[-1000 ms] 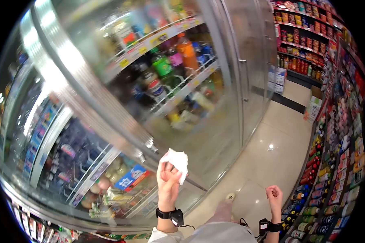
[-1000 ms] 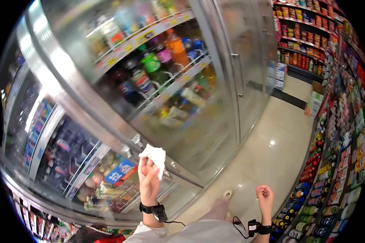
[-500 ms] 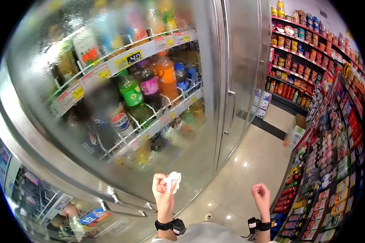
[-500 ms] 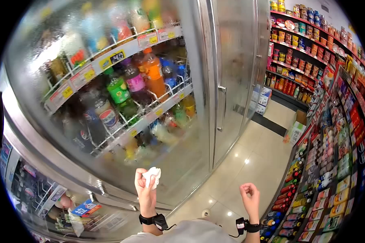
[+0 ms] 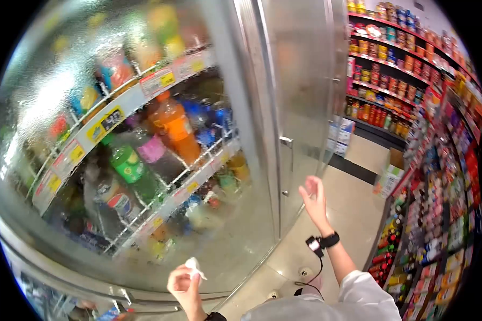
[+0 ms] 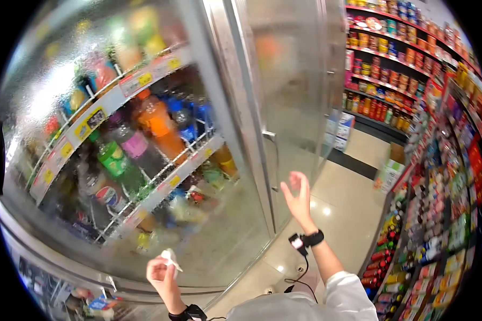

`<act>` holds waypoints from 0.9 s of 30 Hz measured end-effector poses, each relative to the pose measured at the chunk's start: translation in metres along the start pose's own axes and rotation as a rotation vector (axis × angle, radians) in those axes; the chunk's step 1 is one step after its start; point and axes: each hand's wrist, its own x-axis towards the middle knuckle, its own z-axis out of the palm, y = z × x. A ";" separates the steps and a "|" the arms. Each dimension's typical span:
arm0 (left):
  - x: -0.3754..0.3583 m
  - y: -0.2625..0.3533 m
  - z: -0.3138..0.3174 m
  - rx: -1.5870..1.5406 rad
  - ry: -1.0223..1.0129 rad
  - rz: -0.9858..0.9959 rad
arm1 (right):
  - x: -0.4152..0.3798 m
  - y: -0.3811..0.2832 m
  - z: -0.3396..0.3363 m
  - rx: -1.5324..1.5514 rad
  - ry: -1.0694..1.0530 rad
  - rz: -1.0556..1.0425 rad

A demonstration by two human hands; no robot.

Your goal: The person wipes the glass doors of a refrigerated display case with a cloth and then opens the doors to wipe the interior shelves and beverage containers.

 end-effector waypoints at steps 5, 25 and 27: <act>0.024 0.053 0.005 0.505 0.703 0.567 | 0.089 0.038 0.076 0.094 -0.124 0.044; 0.130 0.026 0.146 1.239 0.831 1.077 | 0.095 0.095 0.096 0.372 -0.264 -0.062; 0.142 -0.005 0.194 1.238 0.687 1.084 | 0.097 0.091 0.096 0.366 -0.270 -0.054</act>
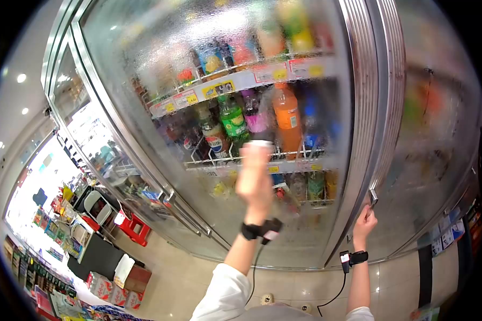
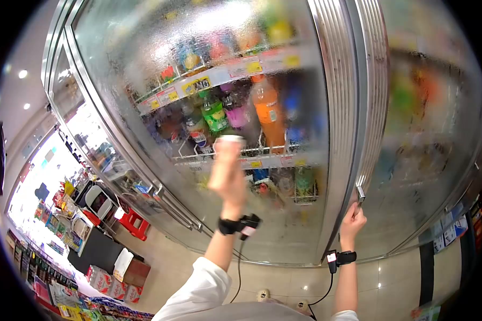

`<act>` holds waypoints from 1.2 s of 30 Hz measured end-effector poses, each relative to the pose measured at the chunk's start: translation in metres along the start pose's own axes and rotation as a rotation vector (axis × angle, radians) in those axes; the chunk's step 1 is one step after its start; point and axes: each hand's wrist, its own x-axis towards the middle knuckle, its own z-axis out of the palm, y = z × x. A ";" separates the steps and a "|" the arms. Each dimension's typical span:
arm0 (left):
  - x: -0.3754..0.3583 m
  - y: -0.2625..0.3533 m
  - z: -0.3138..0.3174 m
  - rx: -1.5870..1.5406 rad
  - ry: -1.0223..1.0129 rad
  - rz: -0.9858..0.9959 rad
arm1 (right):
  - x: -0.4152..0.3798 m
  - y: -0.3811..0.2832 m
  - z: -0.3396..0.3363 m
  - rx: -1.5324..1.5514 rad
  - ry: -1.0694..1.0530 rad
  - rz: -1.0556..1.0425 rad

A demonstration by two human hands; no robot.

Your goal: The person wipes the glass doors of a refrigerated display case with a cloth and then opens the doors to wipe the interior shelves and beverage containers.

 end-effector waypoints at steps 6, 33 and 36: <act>-0.060 0.102 0.060 -0.432 -0.375 0.166 | 0.000 -0.008 -0.001 -0.059 -0.007 -0.010; -0.056 -0.216 -0.173 0.345 -0.185 -0.175 | -0.004 0.032 -0.006 -0.116 0.176 0.010; -0.059 -0.220 -0.171 0.082 -0.046 -0.404 | -0.005 0.027 -0.005 -0.095 0.184 0.114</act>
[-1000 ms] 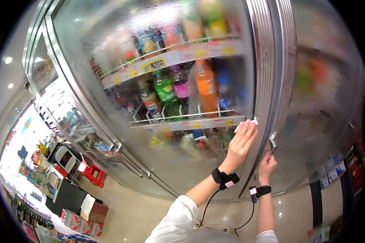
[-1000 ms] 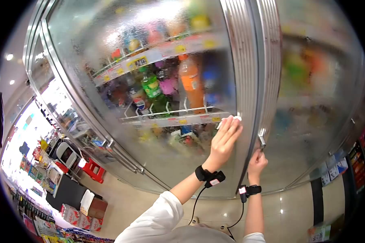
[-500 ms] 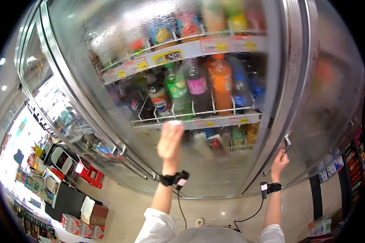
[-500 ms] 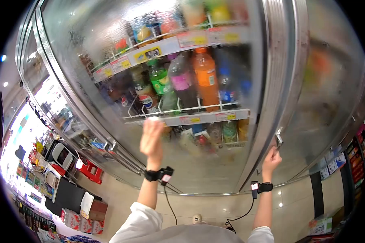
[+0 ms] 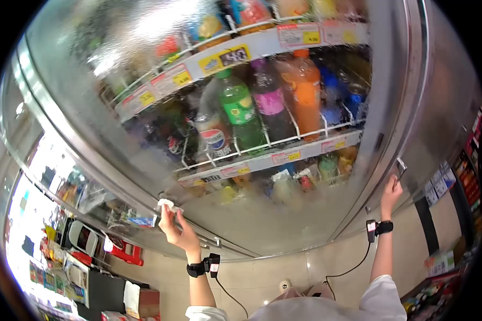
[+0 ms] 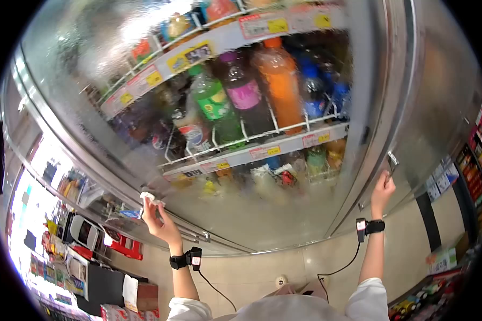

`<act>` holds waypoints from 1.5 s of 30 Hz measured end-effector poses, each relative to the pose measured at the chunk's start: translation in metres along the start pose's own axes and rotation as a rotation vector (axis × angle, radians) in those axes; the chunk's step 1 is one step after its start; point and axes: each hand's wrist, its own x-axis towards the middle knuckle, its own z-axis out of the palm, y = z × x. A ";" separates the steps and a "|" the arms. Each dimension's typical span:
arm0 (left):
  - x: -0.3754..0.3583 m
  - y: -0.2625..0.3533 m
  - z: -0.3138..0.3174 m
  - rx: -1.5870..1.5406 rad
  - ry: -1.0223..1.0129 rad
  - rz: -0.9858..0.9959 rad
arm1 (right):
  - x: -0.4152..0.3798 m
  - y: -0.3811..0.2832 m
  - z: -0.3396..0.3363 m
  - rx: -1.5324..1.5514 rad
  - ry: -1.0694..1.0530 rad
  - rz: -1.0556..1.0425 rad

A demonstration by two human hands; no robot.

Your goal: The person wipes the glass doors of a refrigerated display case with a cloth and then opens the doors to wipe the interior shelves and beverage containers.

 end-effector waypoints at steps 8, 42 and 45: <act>-0.020 0.037 0.032 0.004 0.010 0.067 | -0.002 0.007 0.004 -0.002 0.051 -0.013; -0.091 0.090 0.075 0.154 -0.022 0.245 | -0.005 -0.005 0.007 0.032 -0.091 -0.209; -0.089 0.042 0.046 0.116 0.065 -0.030 | -0.005 -0.003 0.005 0.053 -0.101 -0.183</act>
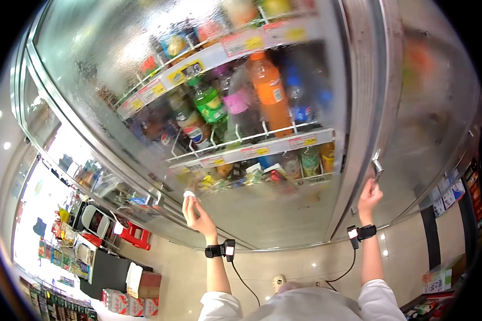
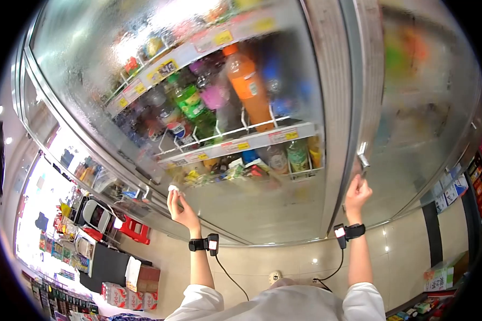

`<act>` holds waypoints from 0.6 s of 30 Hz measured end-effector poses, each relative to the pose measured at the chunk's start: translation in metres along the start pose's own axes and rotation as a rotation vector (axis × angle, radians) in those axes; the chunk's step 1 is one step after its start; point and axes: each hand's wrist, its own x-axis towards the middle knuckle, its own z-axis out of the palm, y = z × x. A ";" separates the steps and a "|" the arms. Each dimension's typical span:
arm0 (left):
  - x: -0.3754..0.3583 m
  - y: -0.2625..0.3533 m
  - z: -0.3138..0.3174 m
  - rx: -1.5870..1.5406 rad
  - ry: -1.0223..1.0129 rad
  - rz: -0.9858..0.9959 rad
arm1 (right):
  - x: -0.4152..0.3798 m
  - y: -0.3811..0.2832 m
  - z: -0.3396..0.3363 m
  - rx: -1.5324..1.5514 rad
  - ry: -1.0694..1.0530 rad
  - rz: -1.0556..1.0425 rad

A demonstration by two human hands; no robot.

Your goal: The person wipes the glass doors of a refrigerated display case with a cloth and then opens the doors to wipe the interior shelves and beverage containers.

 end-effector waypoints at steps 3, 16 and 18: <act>-0.009 -0.055 -0.015 -0.165 0.062 -0.243 | 0.001 -0.004 0.001 -0.018 0.016 -0.017; 0.029 0.012 0.000 0.006 -0.036 0.025 | 0.001 0.023 -0.006 -0.122 0.125 0.059; 0.008 0.025 0.006 -0.047 -0.184 0.243 | 0.002 0.033 -0.009 -0.125 0.138 0.104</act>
